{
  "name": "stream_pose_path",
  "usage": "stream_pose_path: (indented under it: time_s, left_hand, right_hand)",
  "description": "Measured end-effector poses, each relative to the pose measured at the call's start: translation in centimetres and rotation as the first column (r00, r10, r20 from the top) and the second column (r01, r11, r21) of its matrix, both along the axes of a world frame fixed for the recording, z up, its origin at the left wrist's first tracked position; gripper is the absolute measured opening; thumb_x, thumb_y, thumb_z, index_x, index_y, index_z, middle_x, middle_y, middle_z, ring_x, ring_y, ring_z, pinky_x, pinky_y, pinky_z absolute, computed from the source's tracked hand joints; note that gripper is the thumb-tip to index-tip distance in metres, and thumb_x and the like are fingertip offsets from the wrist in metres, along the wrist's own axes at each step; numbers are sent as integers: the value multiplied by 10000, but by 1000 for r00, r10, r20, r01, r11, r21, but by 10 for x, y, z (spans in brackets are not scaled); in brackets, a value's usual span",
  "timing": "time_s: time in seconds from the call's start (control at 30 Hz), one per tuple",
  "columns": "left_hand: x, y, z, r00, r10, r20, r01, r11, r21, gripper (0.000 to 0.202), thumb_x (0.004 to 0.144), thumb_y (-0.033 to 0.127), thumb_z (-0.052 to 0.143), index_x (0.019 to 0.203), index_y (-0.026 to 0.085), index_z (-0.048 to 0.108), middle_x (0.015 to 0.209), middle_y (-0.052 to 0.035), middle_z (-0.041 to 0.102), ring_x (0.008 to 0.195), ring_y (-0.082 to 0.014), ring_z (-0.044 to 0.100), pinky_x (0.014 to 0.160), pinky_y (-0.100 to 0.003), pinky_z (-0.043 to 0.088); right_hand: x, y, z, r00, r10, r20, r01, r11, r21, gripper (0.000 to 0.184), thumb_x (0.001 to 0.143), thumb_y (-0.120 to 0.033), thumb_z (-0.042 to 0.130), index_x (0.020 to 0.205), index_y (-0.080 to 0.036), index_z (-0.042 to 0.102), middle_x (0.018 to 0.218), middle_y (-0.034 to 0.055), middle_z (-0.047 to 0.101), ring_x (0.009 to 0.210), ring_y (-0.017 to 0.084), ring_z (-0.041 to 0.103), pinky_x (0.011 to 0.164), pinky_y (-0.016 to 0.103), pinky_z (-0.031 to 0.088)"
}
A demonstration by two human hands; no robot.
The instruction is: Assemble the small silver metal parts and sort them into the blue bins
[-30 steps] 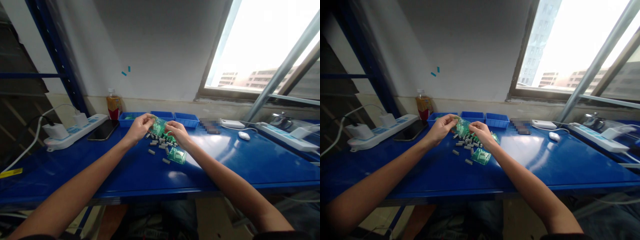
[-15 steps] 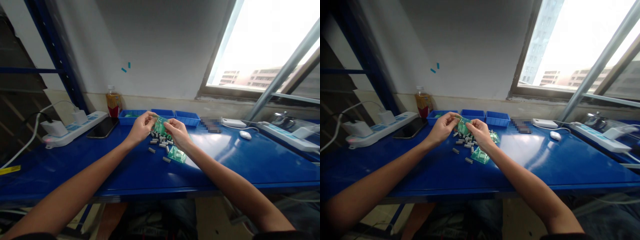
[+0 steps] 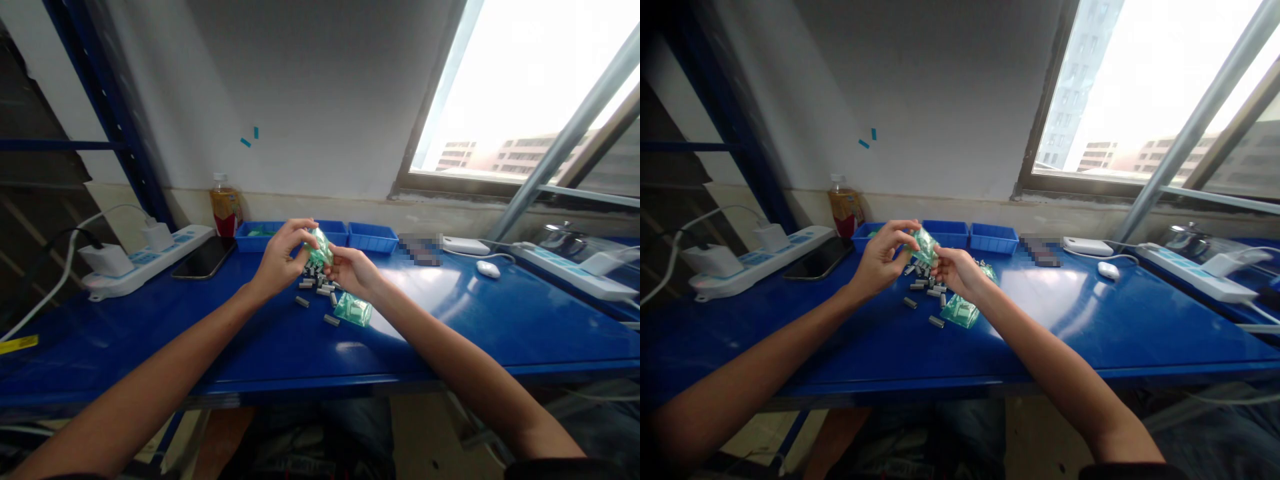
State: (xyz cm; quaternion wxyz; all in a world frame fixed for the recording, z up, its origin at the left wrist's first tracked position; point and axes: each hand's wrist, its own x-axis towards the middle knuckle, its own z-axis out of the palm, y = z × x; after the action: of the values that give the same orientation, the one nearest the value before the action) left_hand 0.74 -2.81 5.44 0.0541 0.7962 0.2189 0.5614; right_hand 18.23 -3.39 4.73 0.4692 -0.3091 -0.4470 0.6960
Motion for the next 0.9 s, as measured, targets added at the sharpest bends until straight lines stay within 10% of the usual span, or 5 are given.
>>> stream_pose_path:
  time_s: [0.37, 0.67, 0.8, 0.9]
  left_hand:
    - [-10, 8, 5, 990, 86, -115, -108, 974, -201, 251, 759, 69, 453, 760, 159, 687, 915, -46, 675, 880, -164, 624, 825, -286, 480]
    - [-5, 10, 4, 999, -27, 43, 45, 867, -496, 140, 727, 199, 592, 852, 154, 638, 863, -39, 671, 782, -152, 616, 716, -262, 481]
    - [-3, 17, 0, 964, 101, 246, 85, 759, -646, 210, 734, 316, 644, 867, 166, 583, 737, -11, 624, 670, -127, 588, 606, -229, 451]
    - [-5, 19, 2, 961, 96, 261, 202, 405, -892, 396, 795, 522, 535, 752, 137, 613, 664, -53, 629, 521, -113, 540, 491, -230, 406]
  right_hand:
    - [2, 3, -2, 910, -372, 184, 250, 844, 474, 361, 652, -404, 740, 607, -188, 454, 497, -74, 427, 456, 58, 357, 455, 227, 219]
    - [0, 9, -10, 853, -507, 126, 367, 754, 545, 363, 629, -321, 726, 857, -223, 461, 603, -74, 510, 545, 101, 474, 526, 239, 360]
    - [3, 3, -9, 700, -696, 159, 288, 479, 829, 120, 734, -256, 629, 773, -214, 524, 705, -4, 547, 659, 144, 514, 651, 313, 429]
    - [8, -3, -8, 597, -794, 111, 83, 199, 977, 85, 787, -169, 537, 722, -222, 554, 782, 35, 552, 766, 181, 516, 745, 361, 432]
